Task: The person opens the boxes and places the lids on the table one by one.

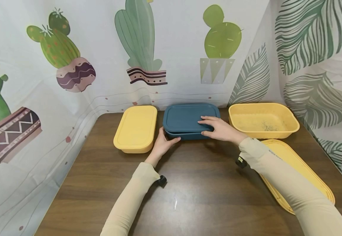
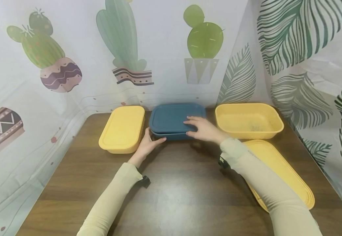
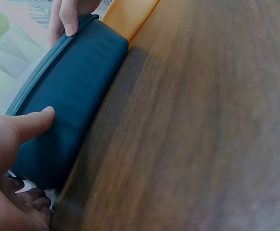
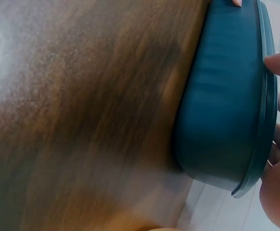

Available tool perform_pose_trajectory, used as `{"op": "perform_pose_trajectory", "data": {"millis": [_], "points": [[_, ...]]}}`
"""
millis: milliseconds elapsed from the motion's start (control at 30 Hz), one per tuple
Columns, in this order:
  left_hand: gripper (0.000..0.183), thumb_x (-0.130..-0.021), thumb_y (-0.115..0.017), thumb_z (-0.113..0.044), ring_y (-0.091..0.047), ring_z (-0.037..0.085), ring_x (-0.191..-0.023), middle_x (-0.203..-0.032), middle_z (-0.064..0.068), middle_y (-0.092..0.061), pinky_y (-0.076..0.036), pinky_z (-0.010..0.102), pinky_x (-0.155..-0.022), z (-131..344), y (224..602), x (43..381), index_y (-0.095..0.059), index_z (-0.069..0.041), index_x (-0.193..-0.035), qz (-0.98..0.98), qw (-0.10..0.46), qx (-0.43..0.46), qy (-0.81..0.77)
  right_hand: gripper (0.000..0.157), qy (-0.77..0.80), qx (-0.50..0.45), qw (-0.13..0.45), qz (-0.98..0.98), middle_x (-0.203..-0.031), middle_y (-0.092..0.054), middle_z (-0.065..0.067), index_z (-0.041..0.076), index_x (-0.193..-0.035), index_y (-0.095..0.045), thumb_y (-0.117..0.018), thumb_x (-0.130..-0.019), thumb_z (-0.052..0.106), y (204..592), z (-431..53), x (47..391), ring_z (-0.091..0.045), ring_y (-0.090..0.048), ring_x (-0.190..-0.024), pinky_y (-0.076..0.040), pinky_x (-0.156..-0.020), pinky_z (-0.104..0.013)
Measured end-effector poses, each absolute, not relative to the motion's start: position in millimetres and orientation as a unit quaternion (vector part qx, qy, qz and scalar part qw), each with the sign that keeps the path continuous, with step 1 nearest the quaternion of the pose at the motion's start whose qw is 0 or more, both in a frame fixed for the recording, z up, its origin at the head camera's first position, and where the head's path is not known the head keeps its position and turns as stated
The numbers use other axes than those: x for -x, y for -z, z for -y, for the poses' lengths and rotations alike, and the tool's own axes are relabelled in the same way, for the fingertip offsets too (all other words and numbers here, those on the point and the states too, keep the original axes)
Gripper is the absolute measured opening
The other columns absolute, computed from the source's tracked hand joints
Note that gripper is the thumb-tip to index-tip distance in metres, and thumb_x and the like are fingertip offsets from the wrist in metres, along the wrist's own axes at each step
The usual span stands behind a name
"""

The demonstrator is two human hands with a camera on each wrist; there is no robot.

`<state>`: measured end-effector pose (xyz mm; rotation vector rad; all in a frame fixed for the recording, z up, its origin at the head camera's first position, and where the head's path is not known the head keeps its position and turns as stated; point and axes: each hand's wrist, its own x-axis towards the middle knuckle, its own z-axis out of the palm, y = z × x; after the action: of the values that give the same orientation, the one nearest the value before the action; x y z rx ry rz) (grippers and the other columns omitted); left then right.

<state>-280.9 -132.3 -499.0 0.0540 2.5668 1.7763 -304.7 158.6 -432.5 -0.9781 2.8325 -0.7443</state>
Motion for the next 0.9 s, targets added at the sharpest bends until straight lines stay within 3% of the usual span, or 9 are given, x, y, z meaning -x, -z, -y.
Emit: {"op": "perform_pose_trajectory", "data": {"millis": [400,900], "points": [[0.099,-0.083,-0.085,-0.029,-0.038,0.023,-0.142,-0.155,0.013,-0.04,-0.037,0.042,-0.112,132.1,497.6,279.7,-0.023,-0.009,-0.157,-0.814,0.012,-0.027,-0.581,0.054,0.232,0.316,0.027,-0.919,-0.157,-0.038,-0.02,0.006,-0.144,-0.056,-0.065,-0.098,0.034,425.4,-157.8,309.0,-0.041,-0.033,-0.144,-0.028,-0.114,-0.059],[0.096,-0.082,-0.086,-0.025,-0.037,0.022,-0.143,-0.155,0.012,-0.04,-0.034,0.04,-0.114,131.7,497.0,279.2,-0.025,-0.009,-0.156,-0.809,0.003,-0.035,-0.586,0.056,0.202,0.312,0.028,-0.928,-0.156,-0.038,-0.022,0.004,-0.145,-0.054,-0.065,-0.098,0.032,424.3,-155.4,325.9,-0.043,-0.034,-0.143,-0.03,-0.113,-0.059]]}}
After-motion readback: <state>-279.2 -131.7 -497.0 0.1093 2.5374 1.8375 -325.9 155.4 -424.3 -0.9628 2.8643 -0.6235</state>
